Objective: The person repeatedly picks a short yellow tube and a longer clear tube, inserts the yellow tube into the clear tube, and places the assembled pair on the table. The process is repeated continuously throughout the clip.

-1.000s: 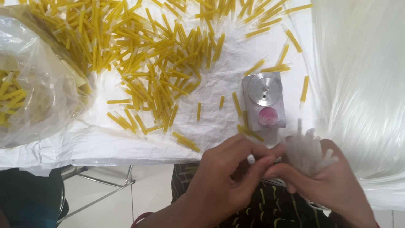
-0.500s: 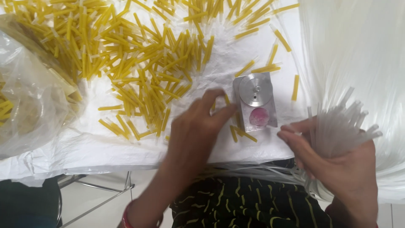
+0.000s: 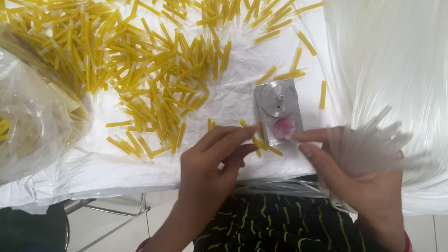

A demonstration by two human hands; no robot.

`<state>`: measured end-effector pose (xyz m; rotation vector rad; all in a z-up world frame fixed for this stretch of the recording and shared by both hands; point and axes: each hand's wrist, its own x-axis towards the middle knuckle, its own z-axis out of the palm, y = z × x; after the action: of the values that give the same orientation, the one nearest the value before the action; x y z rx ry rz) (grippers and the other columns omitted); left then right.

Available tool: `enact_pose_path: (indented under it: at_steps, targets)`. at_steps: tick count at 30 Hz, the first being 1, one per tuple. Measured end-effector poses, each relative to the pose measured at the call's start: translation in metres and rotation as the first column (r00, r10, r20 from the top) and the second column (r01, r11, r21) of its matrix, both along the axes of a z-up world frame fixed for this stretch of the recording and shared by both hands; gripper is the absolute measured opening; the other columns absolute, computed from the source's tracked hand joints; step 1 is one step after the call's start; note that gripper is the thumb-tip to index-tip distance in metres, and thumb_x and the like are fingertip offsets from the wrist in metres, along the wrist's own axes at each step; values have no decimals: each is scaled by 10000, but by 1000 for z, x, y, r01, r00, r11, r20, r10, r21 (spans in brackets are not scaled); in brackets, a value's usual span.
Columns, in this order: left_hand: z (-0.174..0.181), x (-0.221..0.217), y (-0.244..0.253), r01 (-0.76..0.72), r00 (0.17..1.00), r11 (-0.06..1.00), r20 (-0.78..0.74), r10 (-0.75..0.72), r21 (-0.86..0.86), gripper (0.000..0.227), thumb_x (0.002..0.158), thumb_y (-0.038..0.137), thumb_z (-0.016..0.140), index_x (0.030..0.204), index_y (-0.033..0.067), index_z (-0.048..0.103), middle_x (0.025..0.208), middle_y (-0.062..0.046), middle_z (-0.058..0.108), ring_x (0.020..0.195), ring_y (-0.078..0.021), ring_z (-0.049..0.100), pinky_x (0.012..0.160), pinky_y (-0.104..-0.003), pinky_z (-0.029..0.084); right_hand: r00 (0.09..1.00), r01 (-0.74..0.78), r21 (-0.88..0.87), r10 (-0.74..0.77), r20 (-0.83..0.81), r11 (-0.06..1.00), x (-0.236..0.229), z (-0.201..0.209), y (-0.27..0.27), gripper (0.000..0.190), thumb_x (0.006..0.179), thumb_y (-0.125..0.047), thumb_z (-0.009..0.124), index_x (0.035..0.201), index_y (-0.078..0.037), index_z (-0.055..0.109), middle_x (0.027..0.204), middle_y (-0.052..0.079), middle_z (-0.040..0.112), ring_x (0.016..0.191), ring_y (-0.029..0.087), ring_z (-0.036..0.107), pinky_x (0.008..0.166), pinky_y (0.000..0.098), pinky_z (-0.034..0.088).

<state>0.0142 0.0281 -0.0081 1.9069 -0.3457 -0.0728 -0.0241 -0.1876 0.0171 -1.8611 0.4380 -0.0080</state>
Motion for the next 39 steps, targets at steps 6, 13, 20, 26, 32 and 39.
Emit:
enact_pose_path:
  at_steps: [6, 13, 20, 26, 32, 39]
  targets:
    - [8, -6, -9, -50, 999, 998, 19, 50, -37, 257, 846, -44, 777, 1068, 87, 780, 1134, -133, 660, 764, -130, 742, 647, -261, 576, 980, -197, -19, 197, 26, 980, -9, -11, -2, 220, 919, -51, 759, 1133, -13, 790, 637, -5, 617, 541, -5, 506, 461, 172, 347]
    - [15, -15, -17, -93, 989, 980, -133, 70, -176, 178, 884, -18, 780, 1045, 57, 771, 956, -58, 747, 743, -113, 755, 646, -233, 613, 958, -245, -269, 276, 83, 931, -1, -3, 7, 139, 858, -123, 777, 988, -76, 790, 668, -54, 710, 532, 2, 585, 443, 178, 435]
    - [7, -24, -13, -17, 996, 1000, 90, 18, -8, 294, 851, -120, 714, 1083, 54, 767, 1030, -79, 728, 933, -184, 759, 779, -272, 606, 803, -402, -476, 551, 227, 782, 5, -7, 3, 141, 898, -205, 776, 927, -72, 741, 694, -40, 674, 543, 25, 566, 488, 215, 425]
    - [8, -22, -15, -51, 997, 990, 55, 59, -132, 277, 878, -107, 717, 1066, 91, 760, 1044, -48, 741, 944, -163, 775, 805, -260, 631, 957, -233, 159, 256, -140, 959, 0, -23, 4, 201, 904, -186, 728, 1032, -76, 836, 499, -21, 552, 421, 44, 483, 367, 249, 334]
    - [4, -22, -10, 27, 999, 998, -32, -29, -52, 250, 856, -66, 732, 1051, 85, 773, 985, -48, 736, 886, -163, 776, 742, -265, 614, 908, -290, 227, 342, -241, 930, 3, -22, -5, 153, 859, -155, 735, 923, -36, 808, 446, 14, 561, 352, 81, 510, 330, 255, 361]
    - [11, -25, 24, 503, 848, 708, -442, -293, 496, 80, 858, 168, 842, 936, 179, 854, 881, -74, 720, 832, -272, 691, 708, -382, 512, 995, -73, -60, 77, 65, 996, -2, -36, -44, 142, 1077, -127, 660, 1065, -22, 754, 598, 56, 625, 450, 83, 565, 422, 252, 416]
